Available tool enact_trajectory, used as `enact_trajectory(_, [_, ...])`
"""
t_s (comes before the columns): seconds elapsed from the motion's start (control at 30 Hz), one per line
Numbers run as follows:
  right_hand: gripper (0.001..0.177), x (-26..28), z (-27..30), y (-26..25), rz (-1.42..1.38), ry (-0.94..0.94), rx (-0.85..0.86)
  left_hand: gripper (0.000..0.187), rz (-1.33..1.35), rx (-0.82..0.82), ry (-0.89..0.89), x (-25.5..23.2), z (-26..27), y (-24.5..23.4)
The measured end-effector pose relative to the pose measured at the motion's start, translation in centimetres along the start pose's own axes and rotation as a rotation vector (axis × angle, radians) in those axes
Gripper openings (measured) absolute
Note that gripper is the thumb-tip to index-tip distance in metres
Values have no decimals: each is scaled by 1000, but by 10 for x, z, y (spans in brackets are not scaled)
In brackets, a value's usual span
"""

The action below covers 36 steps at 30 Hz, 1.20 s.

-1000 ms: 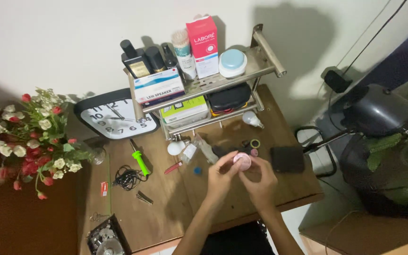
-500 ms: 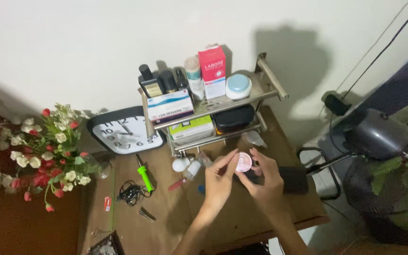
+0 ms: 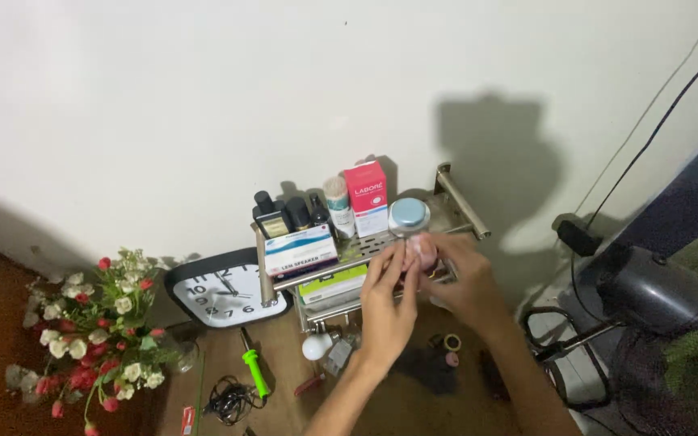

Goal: The recorder organizes several personal care items, perfume bottles, and electronic components onto a small metal shelf on a desk.

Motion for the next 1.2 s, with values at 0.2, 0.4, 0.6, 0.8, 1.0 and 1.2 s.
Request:
enact_trajectory(0.2, [58, -55, -47, 13, 34, 6, 67, 46, -145, 50, 137, 4, -37, 17])
enact_trajectory(0.4, [69, -91, -65, 37, 101, -41, 191, 68, -346, 201, 180, 10, -53, 31])
enact_trajectory(0.6, [75, -93, -68, 49, 37, -3, 229, 81, -509, 309, 159, 25, -62, 48])
enact_trajectory(0.8, [70, -88, -68, 47, 96, 5, 212, 86, -580, 294, 205, 31, -61, 54])
enact_trajectory(1.0, [74, -99, -65, 52, 130, 26, 233, 90, -610, 310, 191, 36, -61, 57])
enact_trajectory(1.2, [78, -97, -64, 51, 135, 1, 223, 91, -587, 305, 199, 36, -60, 56])
Point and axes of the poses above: each hand's wrist, its own z-axis away from the middle knuckle, its own y-axis out of the palm, x = y × z, the point moved 9 cm from there along -z, towards the middle knuckle, and after that the axes turned 9 degrees about -y, right-handed, at the moved point
